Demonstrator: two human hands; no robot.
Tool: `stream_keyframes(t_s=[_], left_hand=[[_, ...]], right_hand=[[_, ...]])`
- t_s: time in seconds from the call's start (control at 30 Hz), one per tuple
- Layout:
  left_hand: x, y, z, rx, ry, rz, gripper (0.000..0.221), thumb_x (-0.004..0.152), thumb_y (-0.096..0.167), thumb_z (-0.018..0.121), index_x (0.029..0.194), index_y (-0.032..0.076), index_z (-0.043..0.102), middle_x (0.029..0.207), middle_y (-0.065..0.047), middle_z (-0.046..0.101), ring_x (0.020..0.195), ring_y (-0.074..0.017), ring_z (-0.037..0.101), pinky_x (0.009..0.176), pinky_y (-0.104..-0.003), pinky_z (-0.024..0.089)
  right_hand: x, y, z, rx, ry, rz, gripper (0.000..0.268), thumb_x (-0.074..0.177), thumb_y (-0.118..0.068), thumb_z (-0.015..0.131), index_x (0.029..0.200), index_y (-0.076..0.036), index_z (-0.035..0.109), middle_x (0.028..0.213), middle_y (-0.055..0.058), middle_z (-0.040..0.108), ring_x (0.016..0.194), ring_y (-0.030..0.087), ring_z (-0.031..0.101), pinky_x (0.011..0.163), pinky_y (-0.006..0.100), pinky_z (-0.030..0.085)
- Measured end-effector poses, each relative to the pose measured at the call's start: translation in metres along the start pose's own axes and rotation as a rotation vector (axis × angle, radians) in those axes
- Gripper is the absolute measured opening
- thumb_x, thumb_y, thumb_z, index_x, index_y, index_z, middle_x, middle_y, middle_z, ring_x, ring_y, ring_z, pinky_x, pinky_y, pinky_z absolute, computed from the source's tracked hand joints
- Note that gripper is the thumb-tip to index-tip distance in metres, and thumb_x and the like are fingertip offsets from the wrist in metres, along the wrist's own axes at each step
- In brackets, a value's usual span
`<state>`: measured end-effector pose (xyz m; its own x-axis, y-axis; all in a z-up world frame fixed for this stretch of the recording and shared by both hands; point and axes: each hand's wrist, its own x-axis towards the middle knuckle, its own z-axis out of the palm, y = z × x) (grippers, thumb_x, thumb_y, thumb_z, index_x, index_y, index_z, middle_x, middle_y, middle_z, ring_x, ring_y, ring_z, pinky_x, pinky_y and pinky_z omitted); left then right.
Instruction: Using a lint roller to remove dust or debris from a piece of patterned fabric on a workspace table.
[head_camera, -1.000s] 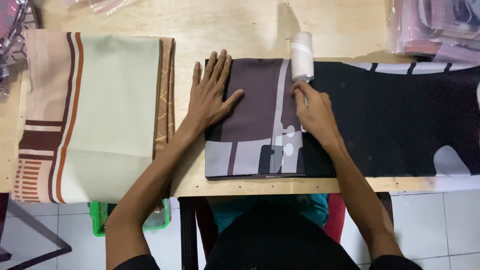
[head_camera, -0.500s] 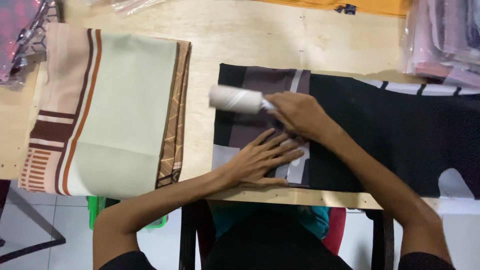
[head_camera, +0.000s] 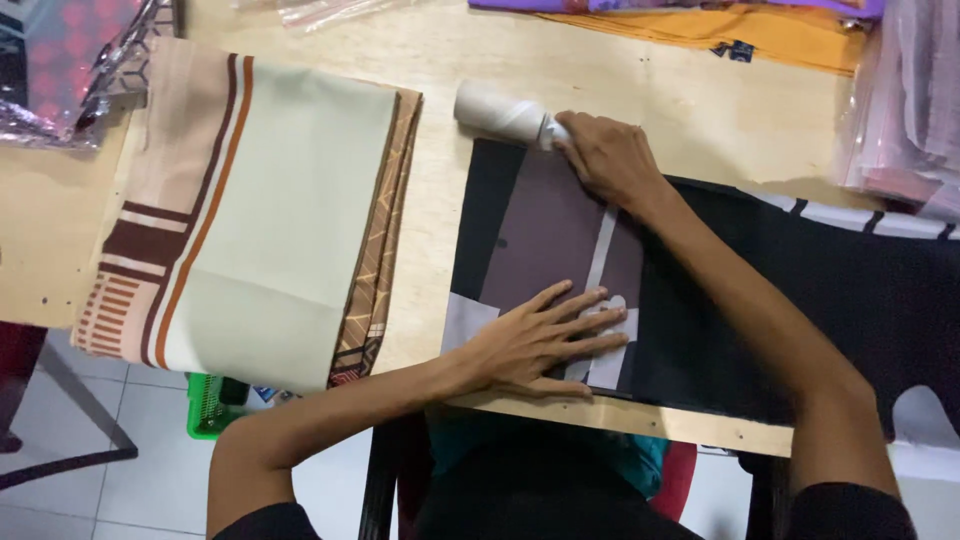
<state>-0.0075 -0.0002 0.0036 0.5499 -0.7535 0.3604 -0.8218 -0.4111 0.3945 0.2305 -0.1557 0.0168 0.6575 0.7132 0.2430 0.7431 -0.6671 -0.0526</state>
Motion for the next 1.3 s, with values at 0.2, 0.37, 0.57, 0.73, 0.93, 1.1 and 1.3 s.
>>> stream_keyframes(t_s=[0.2, 0.37, 0.57, 0.73, 0.93, 1.1, 1.3], left_hand=[[-0.028, 0.014, -0.045, 0.045, 0.328, -0.368, 0.068, 0.091, 0.059, 0.068, 0.140, 0.012, 0.058, 0.132, -0.019, 0.059, 0.121, -0.0418, 0.059, 0.102, -0.053, 0.042], [-0.070, 0.000, -0.064, 0.263, 0.217, -0.979, 0.089, 0.086, 0.065, 0.067, 0.151, 0.007, 0.044, 0.113, -0.017, 0.053, 0.097, -0.0400, 0.061, 0.080, -0.050, 0.051], [-0.080, 0.007, -0.058, 0.329, 0.165, -0.755, 0.074, 0.095, 0.055, 0.060, 0.154, 0.016, 0.041, 0.142, -0.014, 0.043, 0.128, -0.0342, 0.043, 0.104, -0.050, 0.036], [-0.069, 0.043, -0.059, 0.279, 0.054, -0.439, 0.062, 0.107, 0.049, 0.041, 0.160, 0.018, 0.036, 0.171, -0.010, 0.027, 0.158, -0.0322, 0.020, 0.123, -0.052, 0.013], [-0.075, 0.054, -0.047, 0.252, 0.067, -0.437, 0.062, 0.108, 0.049, 0.037, 0.160, 0.016, 0.036, 0.168, -0.009, 0.033, 0.156, -0.0313, 0.027, 0.123, -0.052, 0.018], [-0.071, 0.039, -0.076, -0.118, 0.050, -0.477, 0.059, 0.103, 0.044, 0.054, 0.147, 0.005, 0.052, 0.135, -0.023, 0.060, 0.134, -0.0467, 0.050, 0.105, -0.061, 0.039], [-0.007, -0.070, -0.148, 0.055, 0.472, -0.235, 0.020, 0.099, 0.019, 0.067, 0.119, 0.014, 0.066, 0.092, -0.005, 0.058, 0.088, -0.0327, 0.058, 0.078, -0.044, 0.049]], right_hand=[[0.018, 0.006, 0.004, 0.400, 0.114, 0.181, 0.037, 0.098, -0.035, 0.079, 0.123, -0.021, 0.056, 0.069, 0.000, 0.061, 0.069, 0.029, 0.069, 0.068, 0.044, 0.055], [0.045, -0.008, 0.001, 0.540, 0.017, 0.030, 0.025, 0.094, -0.029, 0.078, 0.111, -0.017, 0.065, 0.081, 0.017, 0.071, 0.084, 0.046, 0.071, 0.074, 0.055, 0.053], [0.021, -0.066, -0.033, 0.518, -0.091, -0.098, 0.029, 0.104, -0.027, 0.057, 0.126, -0.008, 0.057, 0.095, 0.030, 0.073, 0.090, 0.051, 0.071, 0.079, 0.062, 0.054], [-0.031, -0.074, -0.030, 0.169, -0.066, -0.328, 0.031, 0.107, -0.035, 0.048, 0.127, -0.014, 0.060, 0.087, 0.008, 0.066, 0.087, 0.030, 0.068, 0.078, 0.044, 0.054], [-0.029, -0.048, 0.006, -0.096, 0.056, -0.242, 0.027, 0.110, -0.040, 0.046, 0.125, -0.025, 0.063, 0.080, 0.000, 0.056, 0.079, 0.022, 0.061, 0.072, 0.037, 0.049], [-0.020, -0.053, -0.007, 0.030, 0.103, -0.080, 0.032, 0.113, -0.039, 0.045, 0.133, -0.017, 0.057, 0.088, 0.004, 0.059, 0.082, 0.023, 0.068, 0.069, 0.036, 0.056], [-0.042, -0.067, -0.016, 0.058, 0.043, -0.174, 0.031, 0.110, -0.034, 0.046, 0.127, -0.012, 0.059, 0.088, 0.006, 0.059, 0.082, 0.029, 0.068, 0.069, 0.040, 0.056]])
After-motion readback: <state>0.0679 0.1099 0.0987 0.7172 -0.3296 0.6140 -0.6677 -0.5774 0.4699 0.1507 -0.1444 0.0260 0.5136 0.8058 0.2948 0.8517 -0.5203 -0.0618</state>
